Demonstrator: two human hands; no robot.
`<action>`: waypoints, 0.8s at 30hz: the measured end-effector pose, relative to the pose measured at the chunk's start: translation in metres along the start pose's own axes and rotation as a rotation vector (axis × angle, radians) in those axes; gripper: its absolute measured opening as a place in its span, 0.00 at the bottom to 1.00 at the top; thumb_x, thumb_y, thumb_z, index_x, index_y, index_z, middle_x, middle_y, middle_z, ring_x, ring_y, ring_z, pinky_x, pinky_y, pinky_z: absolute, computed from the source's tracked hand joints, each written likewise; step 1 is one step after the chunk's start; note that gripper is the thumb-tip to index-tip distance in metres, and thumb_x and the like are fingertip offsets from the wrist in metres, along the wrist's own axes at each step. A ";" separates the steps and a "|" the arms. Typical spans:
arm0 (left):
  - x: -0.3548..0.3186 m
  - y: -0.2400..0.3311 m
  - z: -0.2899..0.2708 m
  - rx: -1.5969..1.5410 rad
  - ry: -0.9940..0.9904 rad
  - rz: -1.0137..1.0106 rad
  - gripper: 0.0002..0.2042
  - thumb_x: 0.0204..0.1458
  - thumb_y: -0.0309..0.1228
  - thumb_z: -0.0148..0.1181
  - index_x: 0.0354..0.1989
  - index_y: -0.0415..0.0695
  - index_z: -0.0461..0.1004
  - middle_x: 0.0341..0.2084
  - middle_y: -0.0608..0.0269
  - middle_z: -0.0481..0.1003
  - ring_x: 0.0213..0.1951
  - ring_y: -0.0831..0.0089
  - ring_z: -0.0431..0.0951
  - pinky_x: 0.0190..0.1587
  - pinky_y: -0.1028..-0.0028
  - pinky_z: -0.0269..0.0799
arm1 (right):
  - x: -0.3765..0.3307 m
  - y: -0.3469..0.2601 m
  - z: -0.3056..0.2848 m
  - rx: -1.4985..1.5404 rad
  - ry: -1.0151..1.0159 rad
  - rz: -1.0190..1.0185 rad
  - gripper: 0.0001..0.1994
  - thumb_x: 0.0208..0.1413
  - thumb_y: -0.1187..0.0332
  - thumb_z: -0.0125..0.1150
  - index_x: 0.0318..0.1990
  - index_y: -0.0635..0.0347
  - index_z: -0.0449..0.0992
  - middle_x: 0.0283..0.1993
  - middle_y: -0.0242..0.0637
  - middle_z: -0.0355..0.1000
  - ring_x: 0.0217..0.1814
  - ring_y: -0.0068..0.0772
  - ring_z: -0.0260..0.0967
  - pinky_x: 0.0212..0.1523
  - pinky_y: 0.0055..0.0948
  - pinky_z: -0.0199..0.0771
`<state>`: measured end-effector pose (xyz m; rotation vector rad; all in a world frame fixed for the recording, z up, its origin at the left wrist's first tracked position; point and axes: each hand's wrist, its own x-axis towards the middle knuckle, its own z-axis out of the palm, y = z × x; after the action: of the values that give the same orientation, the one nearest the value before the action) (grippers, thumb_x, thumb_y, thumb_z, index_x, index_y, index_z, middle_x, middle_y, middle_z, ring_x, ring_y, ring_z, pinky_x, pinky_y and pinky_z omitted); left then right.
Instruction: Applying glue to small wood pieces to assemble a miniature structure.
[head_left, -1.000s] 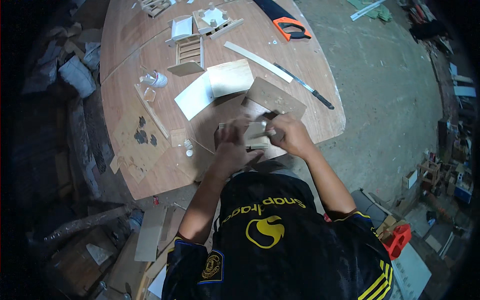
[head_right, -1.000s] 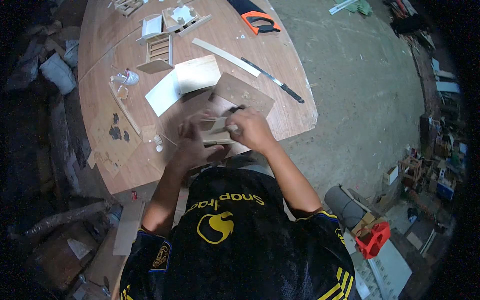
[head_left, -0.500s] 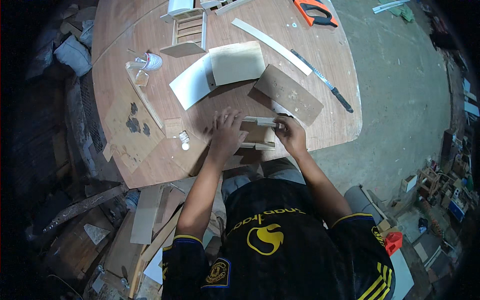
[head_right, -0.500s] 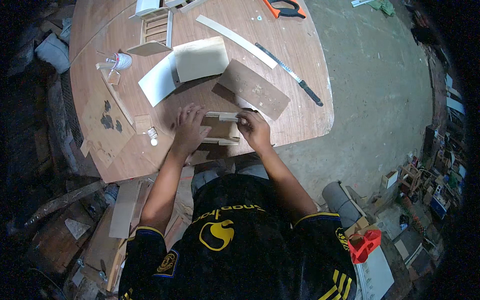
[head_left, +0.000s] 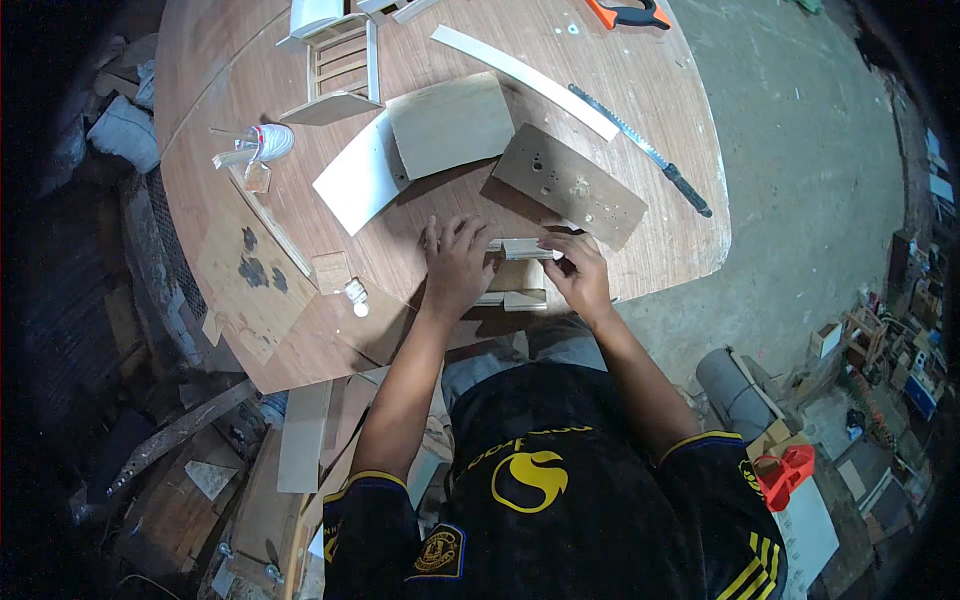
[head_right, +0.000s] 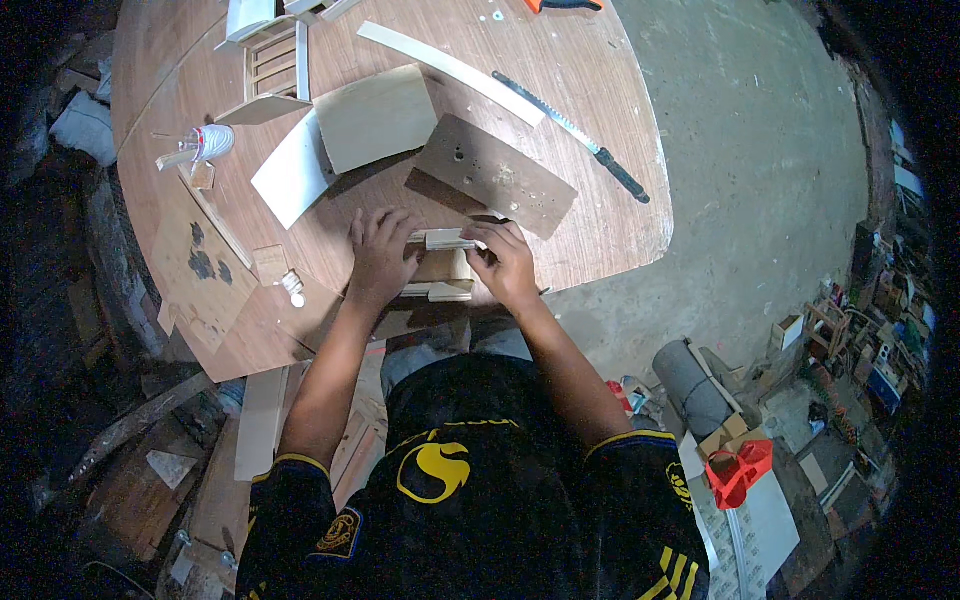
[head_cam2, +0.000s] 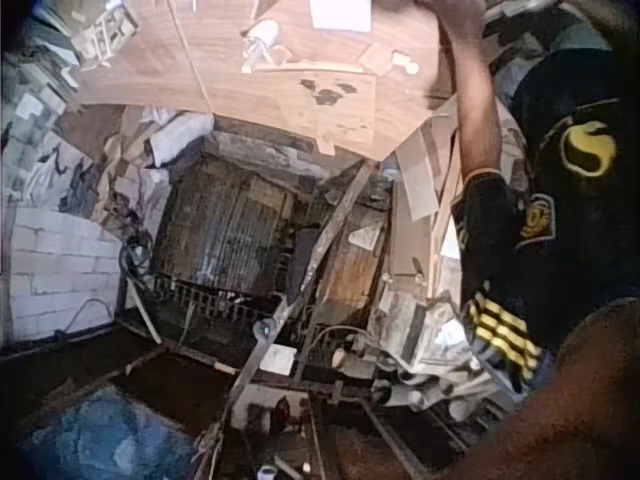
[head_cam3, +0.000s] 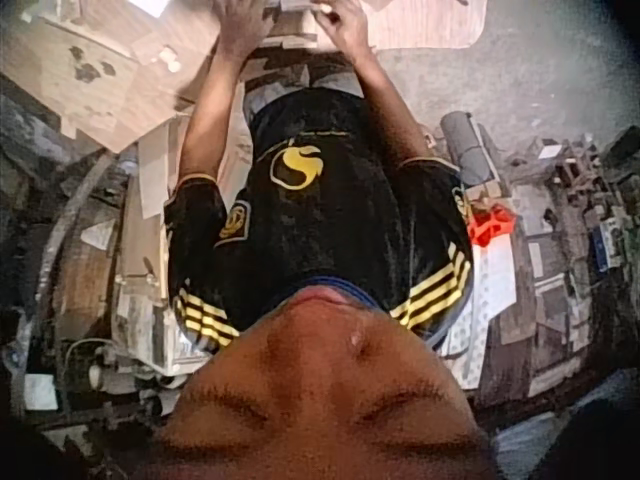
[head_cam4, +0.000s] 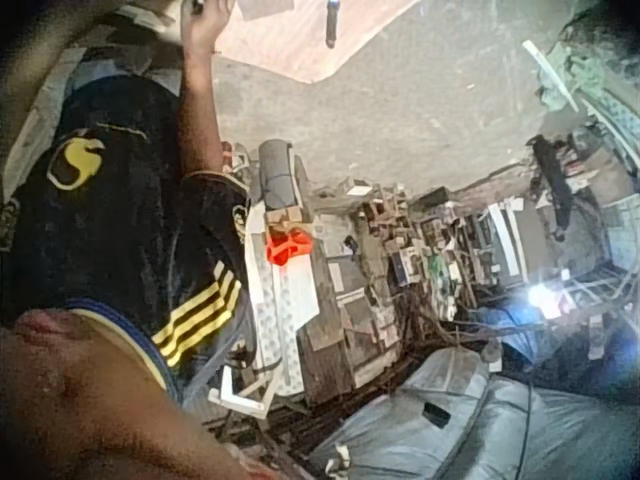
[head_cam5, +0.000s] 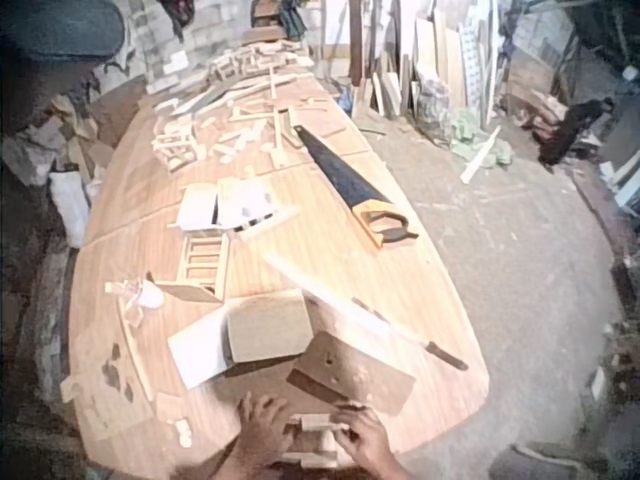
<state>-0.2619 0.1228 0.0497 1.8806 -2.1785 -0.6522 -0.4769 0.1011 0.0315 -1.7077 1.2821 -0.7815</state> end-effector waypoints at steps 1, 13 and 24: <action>0.000 -0.001 0.001 0.016 0.007 -0.005 0.28 0.36 0.30 0.67 0.51 0.49 0.68 0.51 0.63 0.67 0.58 0.60 0.62 0.65 0.45 0.44 | -0.001 -0.001 0.000 0.002 -0.001 0.005 0.12 0.42 0.75 0.64 0.38 0.61 0.78 0.43 0.40 0.76 0.41 0.42 0.70 0.41 0.33 0.72; 0.004 -0.002 0.008 0.012 0.066 -0.011 0.24 0.37 0.32 0.68 0.47 0.50 0.72 0.47 0.67 0.69 0.56 0.64 0.64 0.64 0.45 0.43 | 0.005 -0.005 -0.002 -0.030 -0.004 -0.065 0.12 0.42 0.77 0.64 0.38 0.60 0.77 0.43 0.38 0.76 0.41 0.42 0.69 0.42 0.33 0.70; 0.003 -0.004 0.012 0.017 0.061 -0.007 0.25 0.34 0.29 0.67 0.46 0.51 0.71 0.48 0.65 0.68 0.57 0.60 0.62 0.65 0.43 0.42 | 0.006 -0.006 0.000 -0.047 0.000 -0.056 0.12 0.42 0.76 0.64 0.38 0.59 0.77 0.42 0.37 0.76 0.41 0.41 0.69 0.42 0.33 0.70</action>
<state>-0.2636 0.1214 0.0371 1.8919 -2.1471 -0.5721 -0.4726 0.0962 0.0372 -1.7876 1.2661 -0.7902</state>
